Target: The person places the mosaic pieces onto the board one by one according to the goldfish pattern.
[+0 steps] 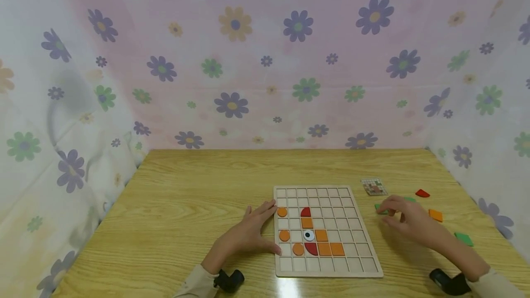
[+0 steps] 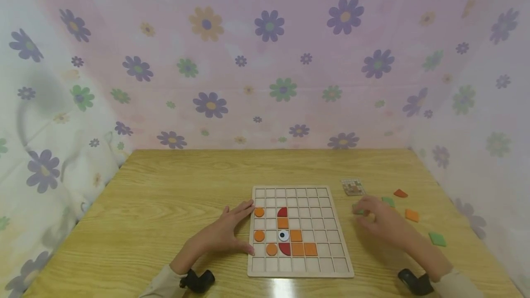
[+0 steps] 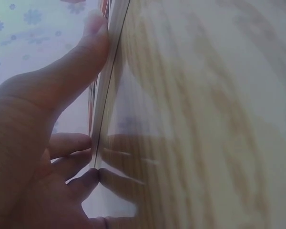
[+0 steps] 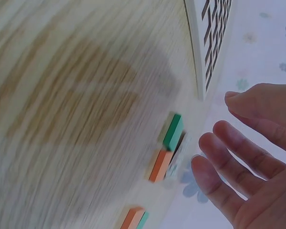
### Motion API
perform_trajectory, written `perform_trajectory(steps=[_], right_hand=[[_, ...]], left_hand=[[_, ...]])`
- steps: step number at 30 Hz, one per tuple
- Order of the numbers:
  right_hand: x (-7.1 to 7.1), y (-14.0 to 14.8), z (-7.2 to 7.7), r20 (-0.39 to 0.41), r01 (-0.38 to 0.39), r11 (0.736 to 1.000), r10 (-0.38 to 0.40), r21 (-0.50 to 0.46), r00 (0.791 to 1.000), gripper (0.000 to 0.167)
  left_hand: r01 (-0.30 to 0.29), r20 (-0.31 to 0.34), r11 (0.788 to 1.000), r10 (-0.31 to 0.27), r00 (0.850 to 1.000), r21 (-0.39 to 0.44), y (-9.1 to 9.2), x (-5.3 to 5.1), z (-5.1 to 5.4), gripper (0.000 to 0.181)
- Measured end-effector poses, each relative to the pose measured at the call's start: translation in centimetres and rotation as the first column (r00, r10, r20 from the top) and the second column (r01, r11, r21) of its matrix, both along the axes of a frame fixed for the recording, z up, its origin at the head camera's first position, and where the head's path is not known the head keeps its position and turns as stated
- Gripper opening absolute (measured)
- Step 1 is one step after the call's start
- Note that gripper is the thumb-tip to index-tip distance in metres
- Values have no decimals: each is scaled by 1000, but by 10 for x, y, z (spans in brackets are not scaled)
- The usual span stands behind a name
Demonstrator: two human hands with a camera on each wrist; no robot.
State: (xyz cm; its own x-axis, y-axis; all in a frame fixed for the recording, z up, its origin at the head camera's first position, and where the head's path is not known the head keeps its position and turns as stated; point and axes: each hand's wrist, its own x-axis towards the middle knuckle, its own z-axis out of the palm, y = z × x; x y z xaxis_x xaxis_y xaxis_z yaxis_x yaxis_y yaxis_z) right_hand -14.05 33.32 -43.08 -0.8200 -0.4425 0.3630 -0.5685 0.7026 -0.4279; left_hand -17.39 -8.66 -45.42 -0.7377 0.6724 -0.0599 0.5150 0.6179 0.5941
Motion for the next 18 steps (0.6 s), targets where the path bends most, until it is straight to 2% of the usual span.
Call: perform_trajectory(steps=[3,8,18], right_hand=[[-1,6,-1,-6,6,1000,-6,-11,1000,26],[-2,17,2,57,66,997,-68,35,996,21],[-2,35,-2,-48,117,989,-114,89,992,27]], left_hand=[[0,-3,1000,0,1000,-1,0,-1,-1,107],[-4,-3,1000,4,1000,0,0,0,-1,106],[2,-6,1000,-2,1000,4,0,0,-1,107]])
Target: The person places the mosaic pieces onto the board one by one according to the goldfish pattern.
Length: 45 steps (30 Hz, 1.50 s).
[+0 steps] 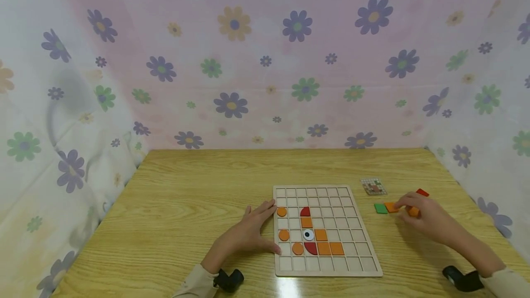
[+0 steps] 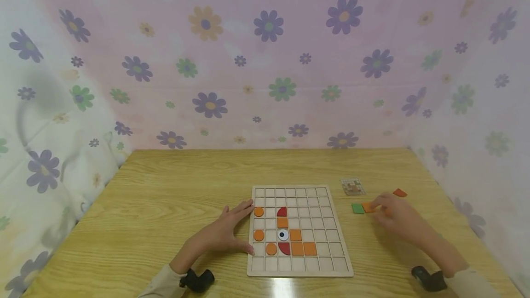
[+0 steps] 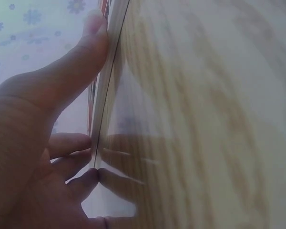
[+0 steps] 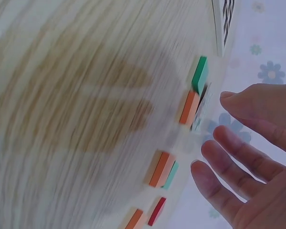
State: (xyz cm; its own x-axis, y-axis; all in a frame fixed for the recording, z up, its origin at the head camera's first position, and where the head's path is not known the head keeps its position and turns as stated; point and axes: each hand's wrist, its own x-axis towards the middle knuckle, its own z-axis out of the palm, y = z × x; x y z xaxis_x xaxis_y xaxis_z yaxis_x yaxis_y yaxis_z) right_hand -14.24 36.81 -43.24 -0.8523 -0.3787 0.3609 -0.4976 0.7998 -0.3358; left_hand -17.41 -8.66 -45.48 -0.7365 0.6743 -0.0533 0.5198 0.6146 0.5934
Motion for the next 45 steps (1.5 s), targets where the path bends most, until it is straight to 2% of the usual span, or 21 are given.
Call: perform_trajectory(steps=[4,10,24,32,39,45], right_hand=[[-2,8,-4,-17,8,1000,-8,4,1000,29],[-2,20,-8,20,21,1000,-20,-11,1000,29],[-3,41,-19,73,86,996,-88,35,993,26],[-4,44,-22,54,87,996,-88,23,995,24],[-6,47,-26,70,92,995,-94,25,993,23],[-5,43,-26,73,69,998,-69,5,995,24]], left_hand=[[-1,-6,1000,1,1000,-5,0,0,0,107],[-4,5,1000,4,1000,-1,0,0,0,106],[-5,12,1000,5,1000,-4,0,0,-1,106],[-4,8,1000,4,1000,-2,0,0,-1,106],[1,1,1000,-1,1000,1,0,0,-2,107],[2,0,1000,-2,1000,3,-1,-1,-2,107]])
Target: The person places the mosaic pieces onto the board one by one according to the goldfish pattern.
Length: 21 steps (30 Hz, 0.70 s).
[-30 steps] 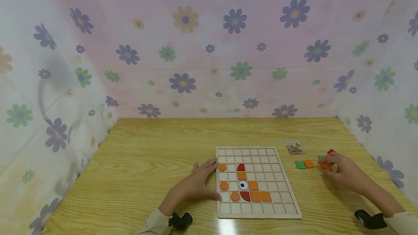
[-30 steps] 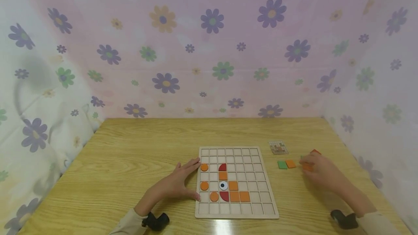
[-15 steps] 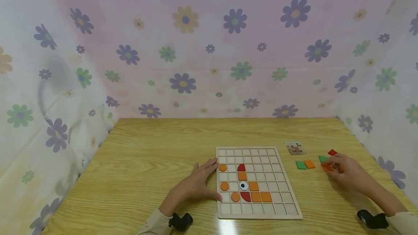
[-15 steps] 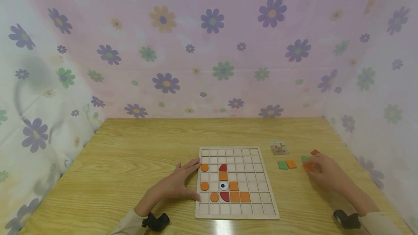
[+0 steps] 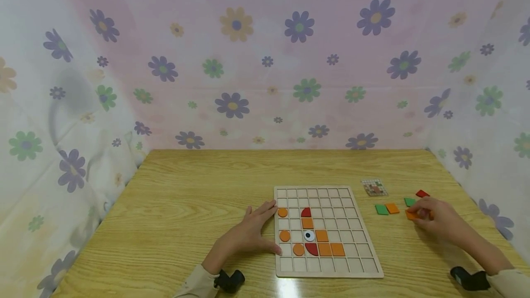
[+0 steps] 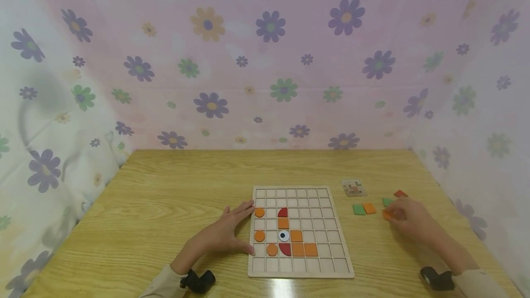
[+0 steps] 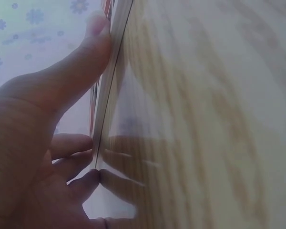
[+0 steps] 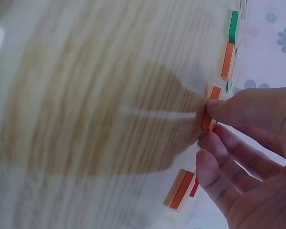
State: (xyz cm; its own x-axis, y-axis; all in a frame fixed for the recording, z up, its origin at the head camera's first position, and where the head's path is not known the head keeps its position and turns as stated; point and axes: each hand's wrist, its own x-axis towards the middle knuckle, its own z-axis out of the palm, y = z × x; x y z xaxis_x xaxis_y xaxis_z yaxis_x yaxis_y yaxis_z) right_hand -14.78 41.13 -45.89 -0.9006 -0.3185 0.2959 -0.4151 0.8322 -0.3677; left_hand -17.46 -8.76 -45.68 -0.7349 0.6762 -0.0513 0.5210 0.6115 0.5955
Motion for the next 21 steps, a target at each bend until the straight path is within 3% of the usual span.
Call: perform_trajectory(steps=[16,21], right_hand=[[6,-13,6,128,-47,996,57,-82,990,24],[6,-21,9,88,-67,994,75,-83,993,23]], left_hand=[[-7,10,1000,7,1000,2,0,1,2,106],[-14,28,1000,14,1000,3,0,1,2,106]])
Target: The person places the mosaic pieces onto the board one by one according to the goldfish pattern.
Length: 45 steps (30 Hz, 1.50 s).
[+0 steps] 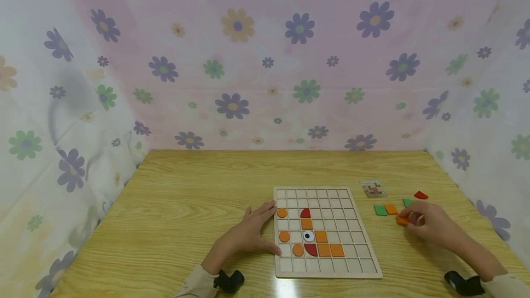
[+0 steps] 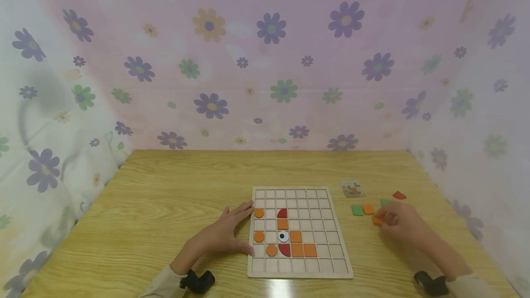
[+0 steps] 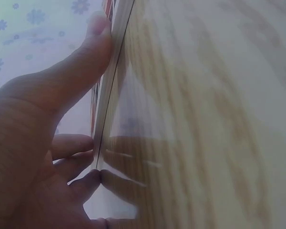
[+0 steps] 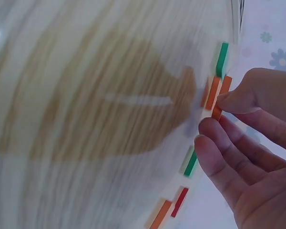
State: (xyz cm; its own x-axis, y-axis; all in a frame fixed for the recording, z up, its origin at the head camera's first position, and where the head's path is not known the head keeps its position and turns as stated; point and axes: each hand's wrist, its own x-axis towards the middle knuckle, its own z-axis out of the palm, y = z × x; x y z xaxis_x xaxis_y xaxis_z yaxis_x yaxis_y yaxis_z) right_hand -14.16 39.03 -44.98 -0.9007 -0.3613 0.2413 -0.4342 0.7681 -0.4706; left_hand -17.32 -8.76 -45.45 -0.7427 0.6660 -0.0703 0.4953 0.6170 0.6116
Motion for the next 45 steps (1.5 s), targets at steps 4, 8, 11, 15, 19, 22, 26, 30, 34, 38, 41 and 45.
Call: perform_trajectory(steps=[4,8,11,15,19,22,26,30,34,38,41,45], right_hand=[[-2,-8,2,-31,-44,999,43,-23,999,23],[-2,-17,6,-41,-73,997,72,-25,997,25],[-2,-25,8,-47,-96,995,95,-20,994,25],[-2,-37,12,-54,-126,992,125,-19,991,24],[-1,-47,15,-28,-148,988,147,-37,989,23],[-1,-54,17,-9,-159,986,158,-47,987,22],[0,-64,19,8,-184,981,185,-67,983,22],[0,-74,20,10,-216,973,218,-83,976,23],[1,-83,21,14,-241,966,243,-95,970,24],[2,-92,20,21,-276,954,280,-118,960,23],[2,-99,19,18,-312,939,318,-142,948,23],[3,-108,18,20,-342,925,349,-164,937,19]], left_hand=[[-5,4,1000,5,1000,-2,-1,0,1,106],[7,-13,1000,-7,1000,6,1,0,1,106],[12,-18,1000,-11,1000,6,1,0,2,105],[12,-22,1000,-12,1000,5,3,-1,3,106],[12,-24,1000,-12,1000,3,4,-1,3,105],[10,-21,1000,-10,1000,1,4,-2,4,105],[7,-17,1000,-7,1000,-3,5,-2,5,105],[6,-18,1000,-7,1000,-11,5,-2,5,105],[5,-17,1000,-6,1000,-10,5,-2,5,105],[2,-14,1000,-2,1000,-10,5,-1,4,105],[-1,-8,1000,1,1000,-8,4,0,3,105],[-6,-2,1000,6,1000,-10,2,1,2,106]])
